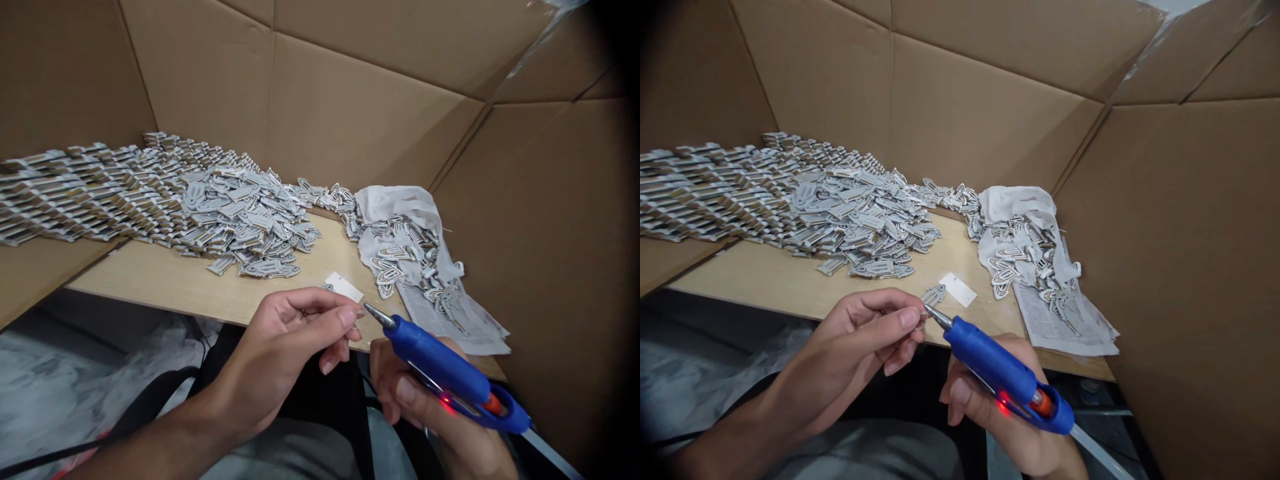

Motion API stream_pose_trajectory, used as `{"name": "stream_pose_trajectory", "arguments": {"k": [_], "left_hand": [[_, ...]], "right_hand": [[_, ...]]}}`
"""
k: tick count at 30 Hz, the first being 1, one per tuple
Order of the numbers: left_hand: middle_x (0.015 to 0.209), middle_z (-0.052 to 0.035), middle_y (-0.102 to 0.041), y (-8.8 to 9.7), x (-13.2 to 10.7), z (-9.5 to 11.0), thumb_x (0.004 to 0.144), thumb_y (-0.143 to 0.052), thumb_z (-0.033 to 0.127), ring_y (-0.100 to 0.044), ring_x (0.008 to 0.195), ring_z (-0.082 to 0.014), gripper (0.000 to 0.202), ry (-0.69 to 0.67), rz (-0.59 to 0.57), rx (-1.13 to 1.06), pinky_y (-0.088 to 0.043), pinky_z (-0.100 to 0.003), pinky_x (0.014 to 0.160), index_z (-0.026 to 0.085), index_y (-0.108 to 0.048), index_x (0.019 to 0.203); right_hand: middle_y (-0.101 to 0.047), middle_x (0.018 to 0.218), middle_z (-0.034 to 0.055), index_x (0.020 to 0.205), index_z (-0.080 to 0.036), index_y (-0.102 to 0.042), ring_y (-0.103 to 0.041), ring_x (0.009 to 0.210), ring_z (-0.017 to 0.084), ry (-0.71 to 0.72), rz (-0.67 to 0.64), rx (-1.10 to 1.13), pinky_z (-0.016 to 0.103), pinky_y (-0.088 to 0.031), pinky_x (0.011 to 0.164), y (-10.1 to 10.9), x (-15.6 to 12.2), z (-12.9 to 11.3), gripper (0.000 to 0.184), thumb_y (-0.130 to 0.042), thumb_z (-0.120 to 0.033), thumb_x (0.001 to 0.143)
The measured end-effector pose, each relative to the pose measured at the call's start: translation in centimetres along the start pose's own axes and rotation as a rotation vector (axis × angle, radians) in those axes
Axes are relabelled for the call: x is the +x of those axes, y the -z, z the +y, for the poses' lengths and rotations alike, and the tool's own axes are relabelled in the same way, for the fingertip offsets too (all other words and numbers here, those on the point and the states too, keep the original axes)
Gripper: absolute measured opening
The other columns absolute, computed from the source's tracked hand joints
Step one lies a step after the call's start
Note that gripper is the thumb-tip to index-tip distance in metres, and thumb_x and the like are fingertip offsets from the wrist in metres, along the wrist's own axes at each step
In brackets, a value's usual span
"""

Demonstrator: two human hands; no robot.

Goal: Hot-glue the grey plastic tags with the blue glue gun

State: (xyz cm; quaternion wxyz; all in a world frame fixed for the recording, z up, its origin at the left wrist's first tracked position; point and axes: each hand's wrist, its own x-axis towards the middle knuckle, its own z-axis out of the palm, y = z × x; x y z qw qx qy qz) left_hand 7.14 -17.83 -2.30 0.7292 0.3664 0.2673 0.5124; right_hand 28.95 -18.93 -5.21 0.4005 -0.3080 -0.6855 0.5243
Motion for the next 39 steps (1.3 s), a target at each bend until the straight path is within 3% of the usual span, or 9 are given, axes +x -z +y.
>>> {"name": "stream_pose_trajectory", "arguments": {"k": [5,11,17,25,33,39], "left_hand": [[0.075,-0.0027,-0.067,0.0,0.0,0.0,0.088,-0.08,0.028,-0.055,0.058,-0.0049,0.015,-0.007,0.002,0.01,-0.042,-0.015,0.051,0.013,-0.077,0.087],[0.075,-0.0024,-0.067,0.0,0.0,0.1,0.087,-0.08,0.029,-0.055,0.059,-0.0052,0.016,-0.005,0.002,0.007,-0.042,-0.016,0.052,0.013,-0.077,0.088],[0.075,-0.0024,-0.066,0.0,0.2,0.0,0.088,-0.079,0.029,-0.055,0.06,-0.0052,0.017,-0.011,0.013,0.024,-0.041,-0.017,0.053,0.012,-0.074,0.087],[0.073,-0.0017,-0.064,0.2,0.2,0.0,0.09,-0.078,0.033,-0.054,0.061,-0.0059,0.023,-0.012,0.012,0.062,-0.041,-0.017,0.055,0.012,-0.071,0.086],[0.07,0.0,-0.061,0.1,0.6,0.0,0.089,-0.078,0.035,-0.052,0.059,-0.0054,0.025,-0.016,0.055,0.084,-0.038,-0.017,0.051,0.012,-0.069,0.084],[0.082,-0.0052,-0.07,0.6,1.0,-0.7,0.087,-0.081,0.033,-0.054,0.062,-0.0059,0.025,-0.062,0.077,0.115,-0.042,-0.018,0.055,0.011,-0.074,0.097]], "right_hand": [[-0.062,0.064,0.0021,0.079,-0.019,-0.074,-0.059,0.056,0.013,-0.011,-0.001,0.039,0.026,-0.041,0.05,0.2,0.0,0.5,0.029,-0.068,-0.043,0.095],[-0.059,0.063,0.0029,0.076,-0.021,-0.073,-0.058,0.058,0.016,-0.009,-0.002,0.032,0.03,-0.039,0.053,0.3,0.1,0.2,0.034,-0.064,-0.046,0.097],[-0.056,0.058,-0.0002,0.085,-0.022,-0.071,-0.037,0.04,0.009,0.001,-0.096,0.267,0.024,-0.023,0.038,0.1,0.4,0.1,0.025,-0.064,-0.043,0.096],[-0.034,0.041,-0.0076,0.076,-0.023,-0.066,-0.026,0.032,0.007,0.096,0.011,0.389,0.025,-0.023,0.037,-0.2,1.2,0.3,0.027,-0.062,-0.04,0.097],[-0.025,0.041,-0.0078,0.077,-0.024,-0.068,-0.022,0.035,0.01,0.097,0.034,0.544,0.024,-0.022,0.035,0.5,1.7,-0.3,0.023,-0.062,-0.034,0.097],[-0.026,0.041,-0.0077,0.076,-0.025,-0.067,-0.019,0.037,0.012,0.088,0.077,0.602,0.024,-0.019,0.033,0.9,1.7,-0.3,0.02,-0.067,-0.033,0.095]]}}
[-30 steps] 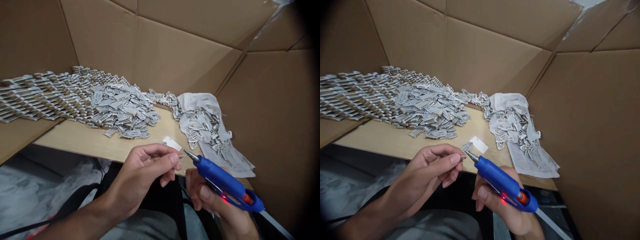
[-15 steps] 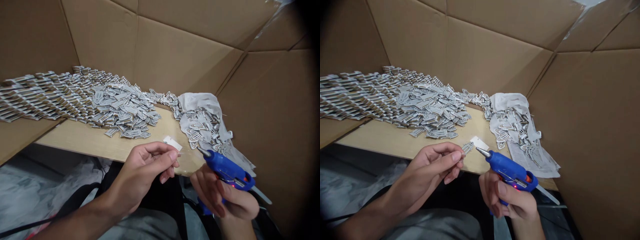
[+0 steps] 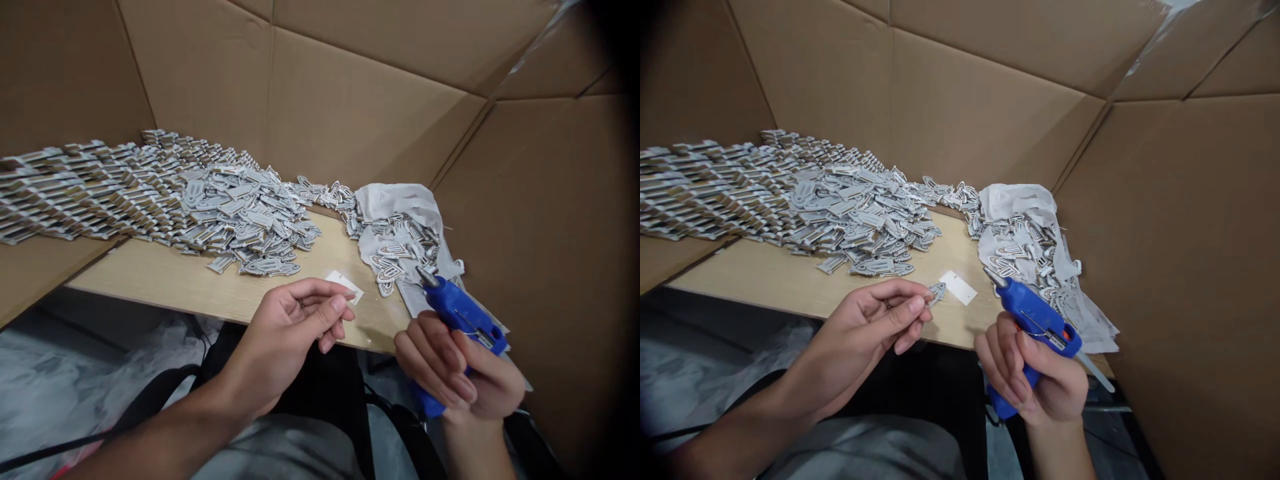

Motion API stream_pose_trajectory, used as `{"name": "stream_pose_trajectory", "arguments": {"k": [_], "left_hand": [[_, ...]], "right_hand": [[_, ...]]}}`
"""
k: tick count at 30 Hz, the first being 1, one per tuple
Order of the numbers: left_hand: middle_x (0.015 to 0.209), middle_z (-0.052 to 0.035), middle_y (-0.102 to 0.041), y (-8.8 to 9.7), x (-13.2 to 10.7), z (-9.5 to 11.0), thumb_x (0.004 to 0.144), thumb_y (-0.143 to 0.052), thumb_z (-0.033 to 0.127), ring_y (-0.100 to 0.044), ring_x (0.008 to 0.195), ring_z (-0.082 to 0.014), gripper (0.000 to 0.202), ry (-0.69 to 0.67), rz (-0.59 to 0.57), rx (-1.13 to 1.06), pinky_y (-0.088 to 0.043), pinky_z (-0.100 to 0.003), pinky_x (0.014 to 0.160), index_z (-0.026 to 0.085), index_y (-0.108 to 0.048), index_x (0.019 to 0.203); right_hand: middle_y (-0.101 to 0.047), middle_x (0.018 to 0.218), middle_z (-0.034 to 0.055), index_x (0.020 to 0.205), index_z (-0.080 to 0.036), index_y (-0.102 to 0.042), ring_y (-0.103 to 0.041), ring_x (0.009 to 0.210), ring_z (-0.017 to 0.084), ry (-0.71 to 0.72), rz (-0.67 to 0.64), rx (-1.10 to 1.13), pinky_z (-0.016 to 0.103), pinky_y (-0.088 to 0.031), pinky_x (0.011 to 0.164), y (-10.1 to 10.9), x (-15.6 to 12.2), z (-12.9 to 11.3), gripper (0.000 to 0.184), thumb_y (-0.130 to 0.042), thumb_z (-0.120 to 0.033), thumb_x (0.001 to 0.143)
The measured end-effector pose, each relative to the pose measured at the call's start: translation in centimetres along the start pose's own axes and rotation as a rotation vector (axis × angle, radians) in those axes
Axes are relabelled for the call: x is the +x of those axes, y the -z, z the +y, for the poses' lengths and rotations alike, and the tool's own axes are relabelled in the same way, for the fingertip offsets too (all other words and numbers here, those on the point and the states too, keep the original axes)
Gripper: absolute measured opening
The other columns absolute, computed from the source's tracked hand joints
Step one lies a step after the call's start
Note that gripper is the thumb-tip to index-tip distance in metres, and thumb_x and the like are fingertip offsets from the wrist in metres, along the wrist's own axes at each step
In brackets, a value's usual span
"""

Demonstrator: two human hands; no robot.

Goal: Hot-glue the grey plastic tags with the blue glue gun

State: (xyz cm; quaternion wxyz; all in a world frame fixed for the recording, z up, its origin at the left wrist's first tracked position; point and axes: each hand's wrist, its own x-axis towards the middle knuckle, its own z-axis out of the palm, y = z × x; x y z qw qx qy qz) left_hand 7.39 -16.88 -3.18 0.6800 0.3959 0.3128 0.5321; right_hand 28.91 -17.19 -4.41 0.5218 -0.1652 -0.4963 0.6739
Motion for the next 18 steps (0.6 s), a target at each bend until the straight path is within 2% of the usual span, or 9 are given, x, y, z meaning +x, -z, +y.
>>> {"name": "stream_pose_trajectory", "arguments": {"k": [4,10,13,18], "left_hand": [[0.085,-0.0078,-0.073,0.14,0.25,-0.11,0.086,-0.081,0.032,-0.057,0.063,-0.0067,0.026,0.011,0.01,-0.023,-0.042,-0.017,0.054,0.011,-0.073,0.098],[0.083,-0.0069,-0.073,0.16,0.41,0.06,0.085,-0.082,0.032,-0.058,0.063,-0.0076,0.026,0.034,0.032,-0.018,-0.042,-0.017,0.054,0.012,-0.067,0.093],[0.078,-0.0038,-0.068,0.22,0.38,0.01,0.084,-0.083,0.033,-0.056,0.063,-0.0067,0.027,0.035,0.033,0.003,-0.042,-0.018,0.056,0.012,-0.069,0.09],[0.075,-0.003,-0.064,0.21,0.22,-0.06,0.084,-0.082,0.037,-0.053,0.063,-0.0071,0.028,0.052,-0.018,0.02,-0.04,-0.019,0.057,0.011,-0.072,0.088]], "right_hand": [[-0.025,0.04,-0.008,0.07,-0.025,-0.065,-0.017,0.035,0.01,0.013,0.059,0.004,0.023,-0.016,0.03,-0.17,0.04,-0.17,0.024,-0.07,-0.034,0.092],[-0.021,0.039,-0.0084,0.059,-0.025,-0.055,-0.014,0.034,0.009,0.016,0.14,-0.059,0.024,-0.013,0.027,-0.35,-0.01,-0.18,0.038,-0.073,-0.041,0.089],[-0.024,0.04,-0.0078,0.063,-0.025,-0.058,-0.019,0.035,0.01,0.018,0.105,-0.111,0.024,-0.018,0.03,-0.28,-0.08,-0.01,0.034,-0.07,-0.041,0.091],[-0.042,0.048,-0.0034,0.077,-0.024,-0.066,-0.029,0.04,0.01,0.003,-0.001,-0.288,0.026,-0.02,0.038,-0.4,-0.42,0.46,0.026,-0.062,-0.04,0.097]]}}
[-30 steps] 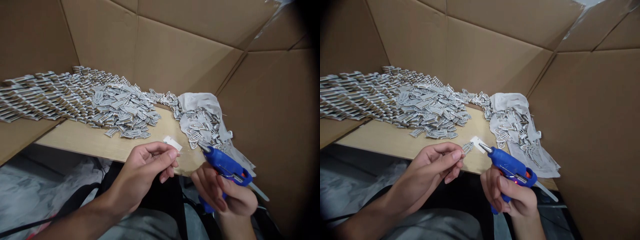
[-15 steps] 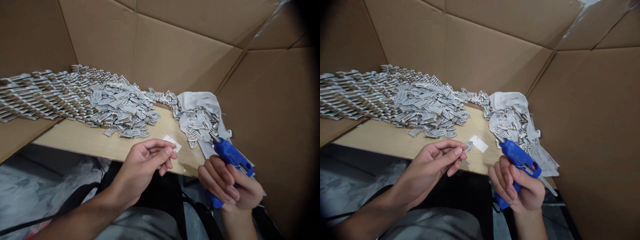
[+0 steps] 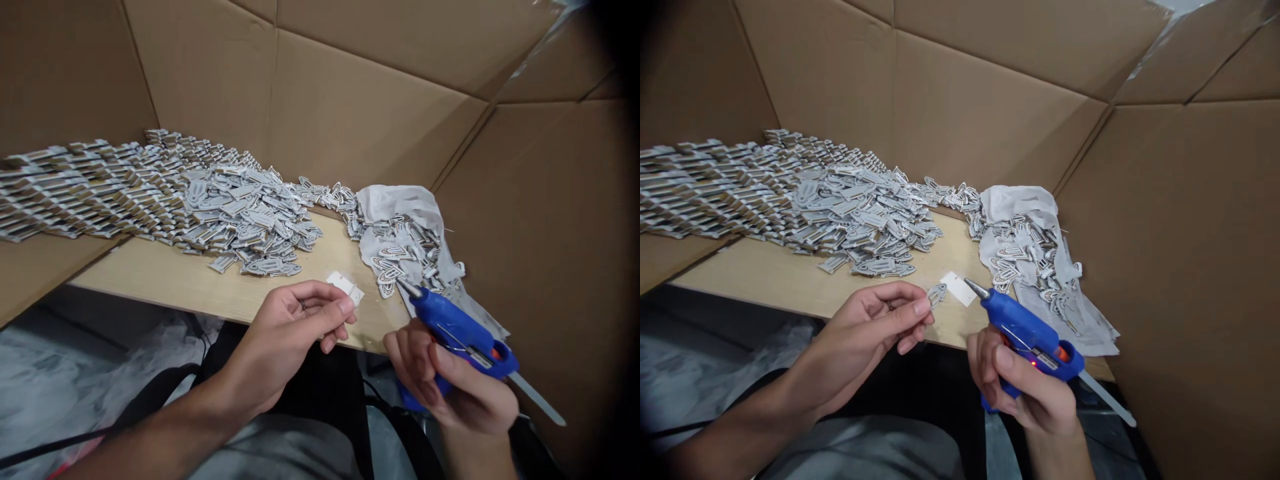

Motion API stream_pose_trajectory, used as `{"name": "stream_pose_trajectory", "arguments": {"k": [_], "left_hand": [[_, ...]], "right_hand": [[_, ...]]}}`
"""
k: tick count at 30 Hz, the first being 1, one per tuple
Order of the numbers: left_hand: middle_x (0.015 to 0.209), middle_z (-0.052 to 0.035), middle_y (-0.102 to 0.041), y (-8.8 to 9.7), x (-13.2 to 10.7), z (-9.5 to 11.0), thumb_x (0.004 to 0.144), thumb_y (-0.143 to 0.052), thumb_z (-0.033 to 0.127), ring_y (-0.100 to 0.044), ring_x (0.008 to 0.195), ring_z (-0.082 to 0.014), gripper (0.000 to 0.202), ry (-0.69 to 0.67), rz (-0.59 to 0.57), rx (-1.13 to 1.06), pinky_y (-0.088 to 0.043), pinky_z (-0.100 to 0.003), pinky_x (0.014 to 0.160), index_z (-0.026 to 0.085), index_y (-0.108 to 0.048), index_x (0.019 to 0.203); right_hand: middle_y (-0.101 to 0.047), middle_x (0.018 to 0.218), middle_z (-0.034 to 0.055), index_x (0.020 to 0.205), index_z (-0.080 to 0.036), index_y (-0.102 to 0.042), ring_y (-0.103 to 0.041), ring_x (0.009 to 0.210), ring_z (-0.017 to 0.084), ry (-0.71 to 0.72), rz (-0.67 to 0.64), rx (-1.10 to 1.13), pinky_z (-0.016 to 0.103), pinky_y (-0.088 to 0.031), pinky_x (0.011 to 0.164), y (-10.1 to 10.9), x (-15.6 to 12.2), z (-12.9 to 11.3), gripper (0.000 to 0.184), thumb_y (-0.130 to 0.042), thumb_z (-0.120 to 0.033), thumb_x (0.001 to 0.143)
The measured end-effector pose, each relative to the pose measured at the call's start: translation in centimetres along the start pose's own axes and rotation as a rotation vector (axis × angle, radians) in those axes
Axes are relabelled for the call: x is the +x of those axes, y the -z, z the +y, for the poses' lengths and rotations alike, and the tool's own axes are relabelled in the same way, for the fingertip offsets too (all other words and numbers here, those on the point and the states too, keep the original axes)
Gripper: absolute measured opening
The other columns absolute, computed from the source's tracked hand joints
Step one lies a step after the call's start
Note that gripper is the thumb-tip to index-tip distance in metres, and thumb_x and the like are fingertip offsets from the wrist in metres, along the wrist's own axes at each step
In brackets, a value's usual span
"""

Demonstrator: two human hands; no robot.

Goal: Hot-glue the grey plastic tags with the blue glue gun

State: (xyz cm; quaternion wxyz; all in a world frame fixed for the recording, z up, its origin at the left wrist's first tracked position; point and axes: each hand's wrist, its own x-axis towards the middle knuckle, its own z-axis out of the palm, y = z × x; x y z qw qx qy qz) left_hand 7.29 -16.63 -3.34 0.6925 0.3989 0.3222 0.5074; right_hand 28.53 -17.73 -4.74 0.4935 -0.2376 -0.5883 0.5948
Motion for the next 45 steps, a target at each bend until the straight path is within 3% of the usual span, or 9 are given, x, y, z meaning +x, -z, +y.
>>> {"name": "stream_pose_trajectory", "arguments": {"k": [4,9,18,27,37,45], "left_hand": [[0.074,-0.0032,-0.064,-0.1,-0.2,0.2,0.085,-0.081,0.037,-0.053,0.065,-0.0078,0.026,0.011,-0.008,0.011,-0.04,-0.02,0.058,0.011,-0.073,0.087],[0.072,-0.0028,-0.064,-0.2,-0.6,0.4,0.084,-0.082,0.035,-0.051,0.066,-0.0078,0.024,0.026,-0.008,0.028,-0.039,-0.02,0.06,0.012,-0.076,0.084],[0.071,-0.0013,-0.061,-0.2,-0.7,0.4,0.084,-0.083,0.037,-0.048,0.066,-0.0069,0.025,0.027,0.011,0.029,-0.038,-0.02,0.061,0.013,-0.077,0.083],[0.073,-0.001,-0.065,-0.2,-0.8,0.1,0.084,-0.084,0.035,-0.053,0.067,-0.0069,0.022,0.003,-0.01,0.033,-0.042,-0.018,0.061,0.014,-0.077,0.089],[0.076,-0.0006,-0.066,-0.5,-0.9,0.3,0.086,-0.081,0.029,-0.052,0.065,-0.0051,0.016,-0.146,0.019,0.123,-0.042,-0.015,0.06,0.013,-0.075,0.089],[0.071,0.0006,-0.063,-0.5,-0.8,0.5,0.088,-0.079,0.029,-0.054,0.066,-0.0067,0.016,-0.156,-0.006,0.14,-0.045,-0.015,0.061,0.014,-0.074,0.092]], "right_hand": [[-0.045,0.05,-0.0037,0.079,-0.023,-0.066,-0.027,0.04,0.009,-0.034,0.003,-0.049,0.026,-0.019,0.04,0.0,-0.4,0.3,0.026,-0.063,-0.042,0.097],[-0.057,0.058,0.0012,0.085,-0.021,-0.07,-0.041,0.044,0.011,-0.128,-0.103,-0.126,0.026,-0.025,0.04,0.8,-1.0,0.5,0.025,-0.064,-0.042,0.096],[-0.063,0.065,0.0028,0.085,-0.02,-0.072,-0.056,0.056,0.014,-0.156,-0.126,-0.221,0.025,-0.033,0.047,0.8,-1.4,0.4,0.026,-0.065,-0.042,0.097],[-0.065,0.065,0.0033,0.08,-0.017,-0.073,-0.05,0.05,0.008,-0.16,-0.082,-0.288,0.021,-0.033,0.044,0.8,-1.2,0.7,0.031,-0.069,-0.044,0.095],[-0.066,0.065,0.0036,0.083,-0.016,-0.072,-0.058,0.051,0.009,-0.152,-0.021,-0.292,0.015,-0.036,0.041,0.4,-1.0,0.5,0.024,-0.072,-0.039,0.093],[-0.064,0.064,0.0029,0.079,-0.016,-0.071,-0.053,0.046,0.007,-0.161,-0.048,-0.271,0.015,-0.033,0.038,-0.2,-0.6,-0.2,0.027,-0.073,-0.039,0.092]]}}
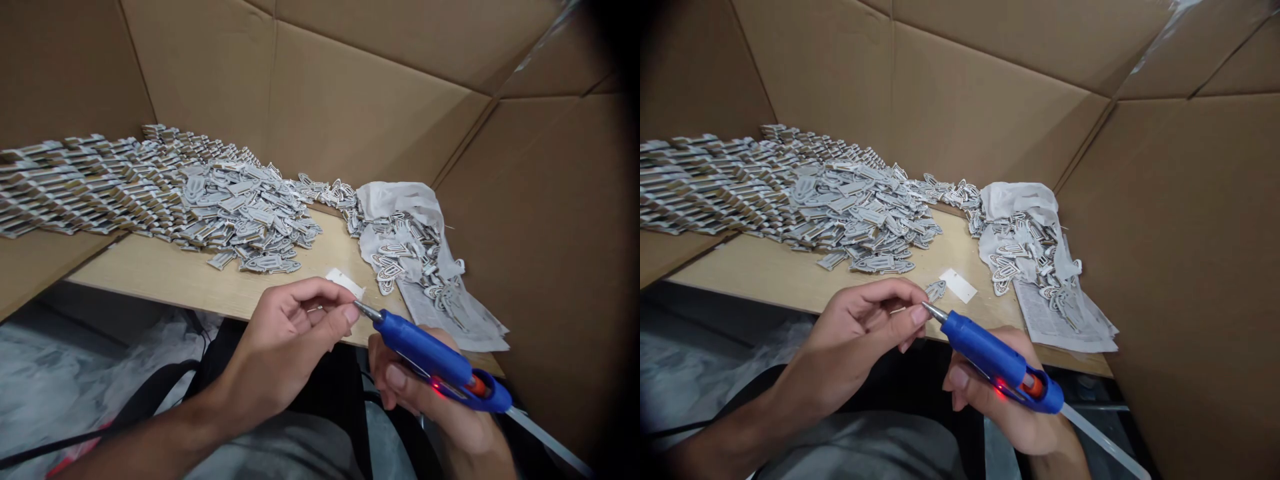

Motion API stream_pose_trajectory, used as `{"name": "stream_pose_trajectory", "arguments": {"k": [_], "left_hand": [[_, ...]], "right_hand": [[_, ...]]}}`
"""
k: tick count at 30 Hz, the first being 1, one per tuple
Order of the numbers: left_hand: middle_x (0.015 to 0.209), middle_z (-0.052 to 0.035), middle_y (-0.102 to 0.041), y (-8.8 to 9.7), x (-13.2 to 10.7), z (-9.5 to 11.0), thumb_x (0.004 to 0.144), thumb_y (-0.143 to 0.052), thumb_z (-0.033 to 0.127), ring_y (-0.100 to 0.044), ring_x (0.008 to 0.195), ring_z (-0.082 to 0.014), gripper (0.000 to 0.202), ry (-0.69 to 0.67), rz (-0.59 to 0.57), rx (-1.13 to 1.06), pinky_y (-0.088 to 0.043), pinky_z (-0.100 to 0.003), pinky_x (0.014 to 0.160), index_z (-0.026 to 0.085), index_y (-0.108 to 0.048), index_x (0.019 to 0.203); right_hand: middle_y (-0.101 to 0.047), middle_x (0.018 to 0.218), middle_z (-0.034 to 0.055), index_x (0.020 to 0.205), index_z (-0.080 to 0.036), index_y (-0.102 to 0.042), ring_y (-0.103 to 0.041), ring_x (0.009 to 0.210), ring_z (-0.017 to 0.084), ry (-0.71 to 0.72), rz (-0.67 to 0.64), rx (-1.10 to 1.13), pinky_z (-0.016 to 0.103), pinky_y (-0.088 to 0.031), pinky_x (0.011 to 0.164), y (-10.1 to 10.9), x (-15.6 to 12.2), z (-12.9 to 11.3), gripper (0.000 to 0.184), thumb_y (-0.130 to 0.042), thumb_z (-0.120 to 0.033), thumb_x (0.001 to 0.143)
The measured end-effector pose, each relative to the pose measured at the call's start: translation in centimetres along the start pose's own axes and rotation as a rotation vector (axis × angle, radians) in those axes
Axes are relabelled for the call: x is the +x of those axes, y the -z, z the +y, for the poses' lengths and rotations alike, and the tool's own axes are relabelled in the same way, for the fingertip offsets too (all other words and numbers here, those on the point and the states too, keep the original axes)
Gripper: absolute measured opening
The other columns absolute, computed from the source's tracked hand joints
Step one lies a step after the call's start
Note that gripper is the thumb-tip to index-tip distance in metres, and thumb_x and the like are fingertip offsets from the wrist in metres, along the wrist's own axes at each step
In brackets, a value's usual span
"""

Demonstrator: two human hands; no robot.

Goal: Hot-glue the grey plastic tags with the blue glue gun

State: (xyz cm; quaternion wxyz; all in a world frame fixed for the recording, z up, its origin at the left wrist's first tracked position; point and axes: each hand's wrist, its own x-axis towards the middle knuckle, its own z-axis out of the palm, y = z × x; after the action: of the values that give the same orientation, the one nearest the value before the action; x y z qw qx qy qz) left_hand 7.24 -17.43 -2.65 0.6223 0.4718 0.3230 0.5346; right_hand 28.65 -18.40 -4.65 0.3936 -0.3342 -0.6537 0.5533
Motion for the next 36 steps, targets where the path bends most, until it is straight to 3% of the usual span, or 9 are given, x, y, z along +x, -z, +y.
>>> {"name": "stream_pose_trajectory", "arguments": {"k": [6,24,31,36], "left_hand": [[0.076,-0.0007,-0.064,0.22,-0.09,-0.06,0.091,-0.076,0.032,-0.054,0.069,-0.0069,0.017,0.013,-0.069,-0.004,-0.045,-0.016,0.061,0.014,-0.074,0.092],[0.075,0.0005,-0.061,0.08,-0.14,0.17,0.088,-0.078,0.026,-0.053,0.066,-0.0073,0.014,0.019,-0.092,-0.045,-0.046,-0.017,0.061,0.015,-0.072,0.094],[0.076,-0.0008,-0.062,-0.02,-0.16,0.31,0.09,-0.076,0.029,-0.053,0.066,-0.0079,0.016,0.02,-0.097,-0.022,-0.046,-0.018,0.06,0.014,-0.072,0.091],[0.074,0.0002,-0.061,-0.01,-0.22,0.24,0.087,-0.079,0.028,-0.053,0.065,-0.0082,0.017,0.028,-0.084,-0.029,-0.046,-0.019,0.061,0.015,-0.072,0.095]], "right_hand": [[-0.065,0.065,0.0029,0.082,-0.017,-0.072,-0.055,0.05,0.009,-0.015,-0.003,-0.028,0.017,-0.036,0.042,0.72,-0.6,0.63,0.028,-0.07,-0.042,0.095],[-0.064,0.064,0.0026,0.081,-0.017,-0.072,-0.048,0.046,0.008,-0.041,-0.069,0.007,0.021,-0.037,0.044,0.71,-0.54,0.53,0.031,-0.071,-0.045,0.093],[-0.064,0.065,0.0028,0.083,-0.018,-0.074,-0.054,0.051,0.011,-0.055,-0.067,0.034,0.023,-0.041,0.047,0.94,-0.76,0.79,0.029,-0.07,-0.045,0.094],[-0.063,0.063,0.002,0.08,-0.018,-0.073,-0.049,0.045,0.009,-0.065,-0.084,0.035,0.023,-0.041,0.044,0.67,-0.57,0.35,0.03,-0.071,-0.045,0.093]]}}
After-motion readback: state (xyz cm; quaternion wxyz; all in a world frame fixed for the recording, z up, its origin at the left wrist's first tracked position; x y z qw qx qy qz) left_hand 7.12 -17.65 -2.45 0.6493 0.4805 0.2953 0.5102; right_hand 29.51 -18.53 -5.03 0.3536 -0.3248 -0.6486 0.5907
